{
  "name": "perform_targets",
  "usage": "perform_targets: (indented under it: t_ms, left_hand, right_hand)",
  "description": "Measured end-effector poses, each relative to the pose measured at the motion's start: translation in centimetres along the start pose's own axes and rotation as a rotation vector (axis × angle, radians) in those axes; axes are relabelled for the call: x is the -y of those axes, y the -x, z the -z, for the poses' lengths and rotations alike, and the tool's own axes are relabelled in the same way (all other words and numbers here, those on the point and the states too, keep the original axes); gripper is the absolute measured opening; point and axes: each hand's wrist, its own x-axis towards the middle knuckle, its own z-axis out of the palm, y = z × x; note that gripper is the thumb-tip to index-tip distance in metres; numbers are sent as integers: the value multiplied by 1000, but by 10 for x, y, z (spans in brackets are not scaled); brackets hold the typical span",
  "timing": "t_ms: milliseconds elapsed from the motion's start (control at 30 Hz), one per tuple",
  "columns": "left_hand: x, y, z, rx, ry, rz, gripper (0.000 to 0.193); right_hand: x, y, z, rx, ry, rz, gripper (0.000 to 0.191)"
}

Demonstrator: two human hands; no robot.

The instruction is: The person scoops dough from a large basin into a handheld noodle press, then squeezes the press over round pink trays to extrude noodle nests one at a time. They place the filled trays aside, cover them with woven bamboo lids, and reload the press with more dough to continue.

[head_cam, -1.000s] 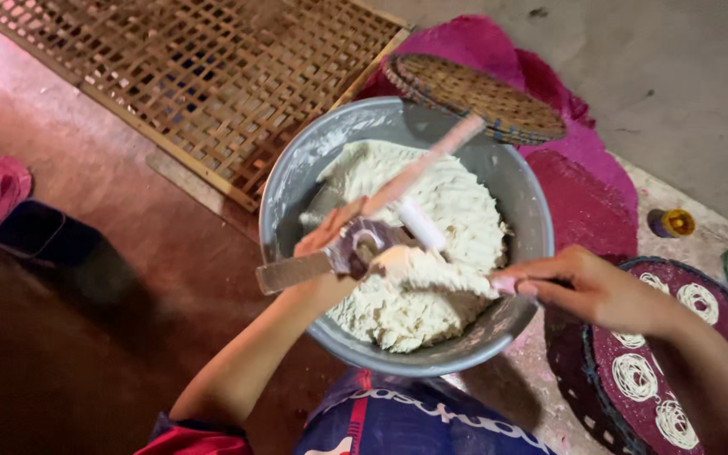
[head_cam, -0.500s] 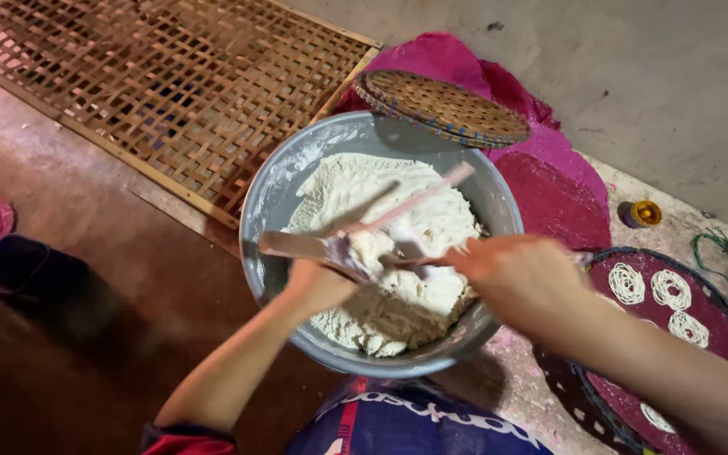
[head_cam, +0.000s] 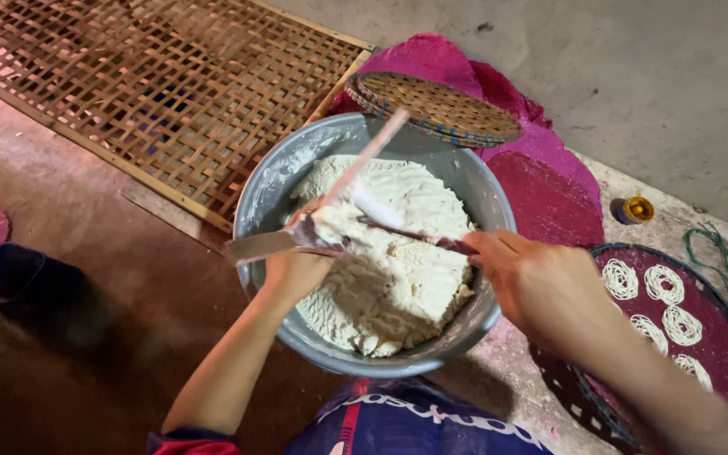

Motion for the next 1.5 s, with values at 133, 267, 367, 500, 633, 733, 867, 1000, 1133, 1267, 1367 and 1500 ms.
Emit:
perform_targets:
  t_ms: [133, 267, 367, 500, 633, 733, 867, 1000, 1133, 1267, 1367, 1500]
  left_hand:
    - [12, -4, -14, -129, 71, -50, 62]
    - [18, -9, -12, -249, -281, -184, 64]
    - [19, -12, -3, -171, -210, -167, 67]
    - [9, -13, -8, -86, -264, -114, 60]
    - [6, -17, -11, -158, -188, -107, 92]
    - [10, -17, 7, -293, -510, -340, 75]
    - [-1, -6, 22, 132, -211, 110, 91]
    - [-25, 9, 0, 202, -296, -166, 90]
    - [-14, 22, -10, 334, 237, 41, 83]
    - [16, 23, 1, 357, 322, 123, 75]
    - [25, 25, 7, 254, 458, 103, 76]
    - [13, 31, 3, 235, 360, -108, 77]
  right_hand:
    - [30, -20, -57, -245, -633, 62, 54]
    - [43, -12, -103, -191, -825, 12, 48]
    - [18, -6, -96, -140, -916, 136, 41]
    - [14, -22, -93, 158, -854, -466, 45]
    - [40, -24, -114, -74, -909, -107, 41]
    - [27, -16, -98, -81, -920, 84, 37]
    - [-15, -33, -33, 397, -739, 13, 39]
    - [21, -53, -16, 532, -216, 20, 34]
    - [65, -33, -16, 122, 237, 364, 26]
    - [42, -8, 13, -81, 198, 345, 37]
    - [17, -1, 35, 22, 129, 223, 37]
    - [20, -20, 39, 140, 181, 155, 49]
